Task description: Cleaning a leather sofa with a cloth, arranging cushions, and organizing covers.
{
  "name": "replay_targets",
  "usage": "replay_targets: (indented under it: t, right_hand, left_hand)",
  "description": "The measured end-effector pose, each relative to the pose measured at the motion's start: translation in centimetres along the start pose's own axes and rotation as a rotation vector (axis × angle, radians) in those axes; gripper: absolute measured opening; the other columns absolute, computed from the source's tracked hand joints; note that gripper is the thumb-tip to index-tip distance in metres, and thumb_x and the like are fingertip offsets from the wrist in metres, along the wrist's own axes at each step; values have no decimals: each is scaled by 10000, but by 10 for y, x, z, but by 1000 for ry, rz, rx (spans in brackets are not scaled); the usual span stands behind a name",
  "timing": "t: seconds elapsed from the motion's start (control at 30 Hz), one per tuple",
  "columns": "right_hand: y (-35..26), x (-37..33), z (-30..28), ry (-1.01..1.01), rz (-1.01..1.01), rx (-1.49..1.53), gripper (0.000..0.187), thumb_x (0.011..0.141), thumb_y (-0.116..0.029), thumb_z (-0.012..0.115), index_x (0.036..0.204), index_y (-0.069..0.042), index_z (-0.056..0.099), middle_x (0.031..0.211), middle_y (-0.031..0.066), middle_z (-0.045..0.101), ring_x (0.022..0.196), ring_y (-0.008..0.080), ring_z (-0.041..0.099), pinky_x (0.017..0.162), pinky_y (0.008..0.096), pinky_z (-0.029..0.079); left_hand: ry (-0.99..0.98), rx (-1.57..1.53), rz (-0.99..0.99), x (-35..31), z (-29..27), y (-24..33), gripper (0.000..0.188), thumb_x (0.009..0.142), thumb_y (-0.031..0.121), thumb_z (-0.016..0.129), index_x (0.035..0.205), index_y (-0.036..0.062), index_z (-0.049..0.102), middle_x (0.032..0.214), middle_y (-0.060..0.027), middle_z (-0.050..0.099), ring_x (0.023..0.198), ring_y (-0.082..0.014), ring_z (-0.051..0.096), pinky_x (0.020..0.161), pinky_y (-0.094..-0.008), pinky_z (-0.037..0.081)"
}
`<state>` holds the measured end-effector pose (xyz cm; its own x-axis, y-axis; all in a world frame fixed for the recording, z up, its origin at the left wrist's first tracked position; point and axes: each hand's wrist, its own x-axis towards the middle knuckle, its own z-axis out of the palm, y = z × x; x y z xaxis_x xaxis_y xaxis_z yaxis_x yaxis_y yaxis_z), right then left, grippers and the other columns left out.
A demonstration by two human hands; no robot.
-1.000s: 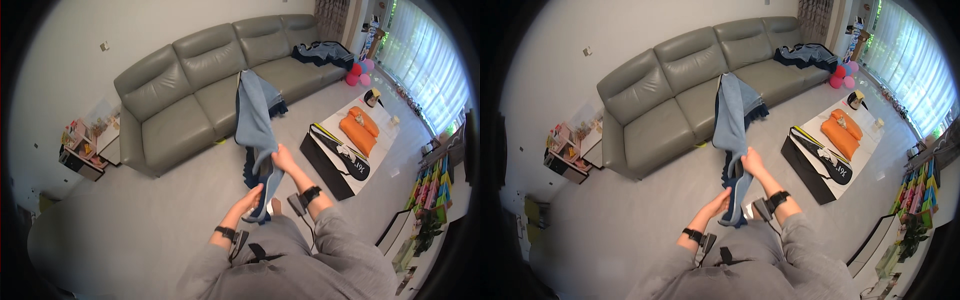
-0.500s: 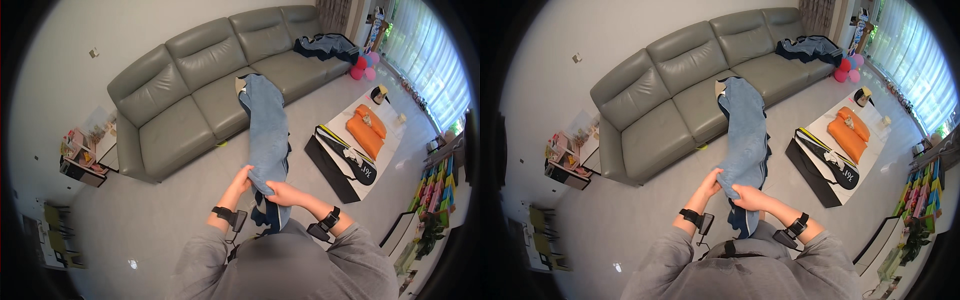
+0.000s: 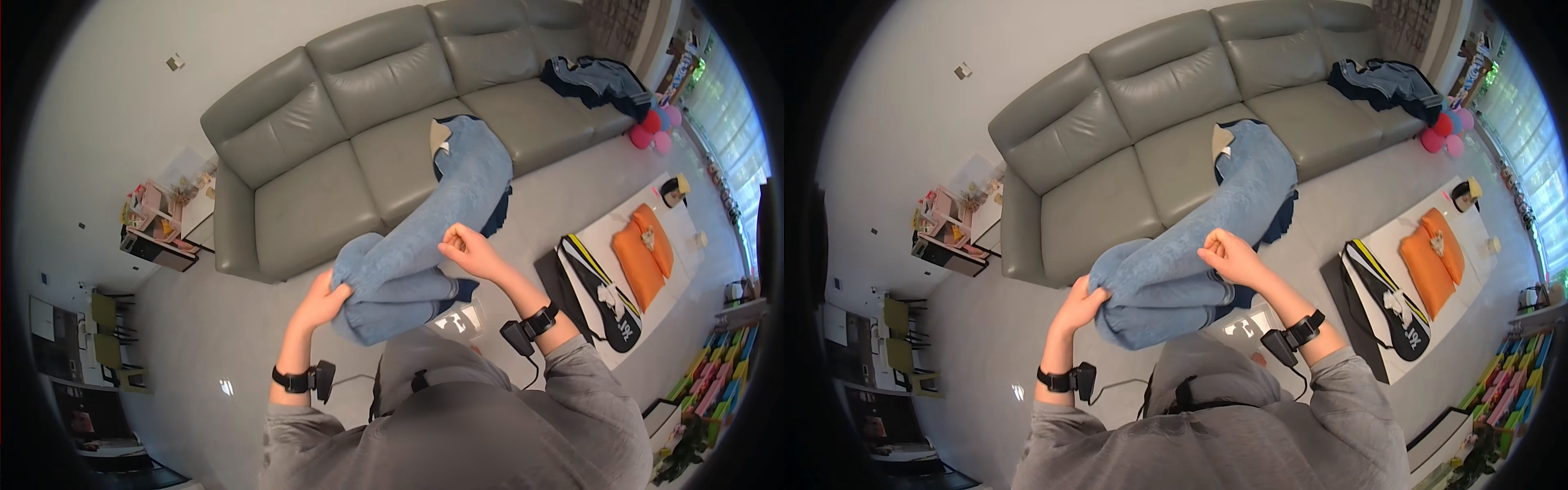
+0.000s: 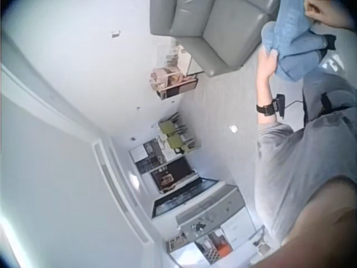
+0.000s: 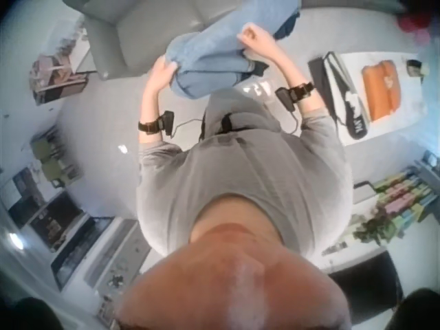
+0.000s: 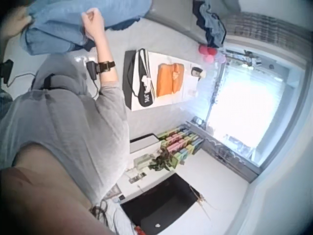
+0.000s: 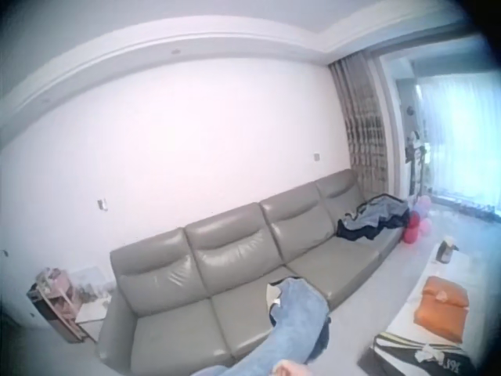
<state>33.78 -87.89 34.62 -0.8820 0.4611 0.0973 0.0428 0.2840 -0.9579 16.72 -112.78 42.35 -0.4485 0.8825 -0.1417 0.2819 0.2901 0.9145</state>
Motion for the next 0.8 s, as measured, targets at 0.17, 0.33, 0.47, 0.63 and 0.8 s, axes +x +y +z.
replay_targets:
  t: [0.17,0.33,0.47,0.63,0.8]
  right_hand:
    - [28,84,12,-90,-8,-130,216,814,-231,601,812,-31,517,636,16,521,573,86,485,543,249,416]
    - [72,128,21,-44,267,-61,185,835,-220,569,809,-44,518,648,18,536,569,86,494,532,250,421]
    - [60,160,28,59,408,-8,150,848,-199,537,818,-55,508,666,13,549,580,82,509,519,236,429]
    - [56,196,41,65,468,-29,133,857,-183,512,844,-52,511,690,17,559,592,84,523,509,228,434]
    - [56,239,46,41,380,-67,126,856,-168,493,865,-45,517,706,30,570,594,92,535,517,226,444]
  left_hand:
    - [92,98,28,10,-69,-39,357,726,105,469,1050,-34,525,932,-129,608,882,-198,558,812,-312,432]
    - [22,142,4,41,-136,-79,309,717,106,498,998,-16,537,874,-160,599,838,-253,575,785,-332,438]
    - [97,151,149,65,-176,-103,265,725,93,479,958,-20,534,876,-179,574,803,-306,545,763,-352,431]
    - [49,189,101,102,-217,-97,255,717,73,459,942,-21,535,885,-176,567,786,-324,530,747,-356,431]
    - [64,116,11,103,-275,-74,246,695,38,449,906,-33,552,862,-162,575,781,-270,540,729,-334,432]
